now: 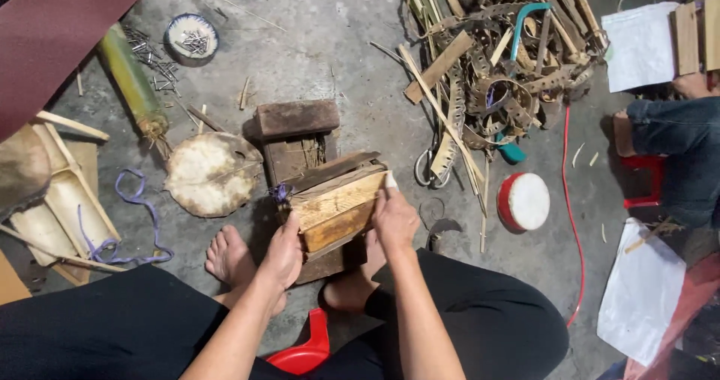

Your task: Assembling a wooden instrument frame by tying slats with string and sanding the wood

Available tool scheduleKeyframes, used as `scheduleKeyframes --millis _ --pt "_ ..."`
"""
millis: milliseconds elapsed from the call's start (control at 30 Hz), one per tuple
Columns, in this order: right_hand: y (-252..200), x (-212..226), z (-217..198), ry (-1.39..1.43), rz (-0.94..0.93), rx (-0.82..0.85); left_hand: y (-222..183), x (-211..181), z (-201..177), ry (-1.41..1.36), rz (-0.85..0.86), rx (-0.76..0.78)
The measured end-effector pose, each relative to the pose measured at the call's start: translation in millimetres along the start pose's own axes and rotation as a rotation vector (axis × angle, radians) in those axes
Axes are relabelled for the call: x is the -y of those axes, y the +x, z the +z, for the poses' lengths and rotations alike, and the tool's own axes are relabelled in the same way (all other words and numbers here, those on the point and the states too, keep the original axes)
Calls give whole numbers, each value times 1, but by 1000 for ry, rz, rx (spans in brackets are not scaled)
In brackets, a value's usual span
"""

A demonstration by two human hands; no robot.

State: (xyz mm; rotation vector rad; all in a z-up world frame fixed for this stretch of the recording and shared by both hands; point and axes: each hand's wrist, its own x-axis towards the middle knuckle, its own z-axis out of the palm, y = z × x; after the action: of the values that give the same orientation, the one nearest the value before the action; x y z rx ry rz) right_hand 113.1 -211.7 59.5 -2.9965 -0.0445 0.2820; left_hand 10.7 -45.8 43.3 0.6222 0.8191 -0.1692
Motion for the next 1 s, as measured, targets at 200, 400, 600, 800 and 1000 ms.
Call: scheduleKeyframes --millis 200,400,600,800,1000 --pt "-31 29 9 -25 -263 -173 5 -5 -3 -33 -19 -39" --pt "-33 19 3 9 -494 -392 -24 -20 17 37 -15 -110" --pt "-61 55 6 49 -610 -366 12 8 -1 3 44 -153" --pt "-22 15 12 -56 -296 -539 -9 -15 12 37 19 -169" --pt "-77 47 68 24 -691 -352 33 19 -25 -16 79 -247"
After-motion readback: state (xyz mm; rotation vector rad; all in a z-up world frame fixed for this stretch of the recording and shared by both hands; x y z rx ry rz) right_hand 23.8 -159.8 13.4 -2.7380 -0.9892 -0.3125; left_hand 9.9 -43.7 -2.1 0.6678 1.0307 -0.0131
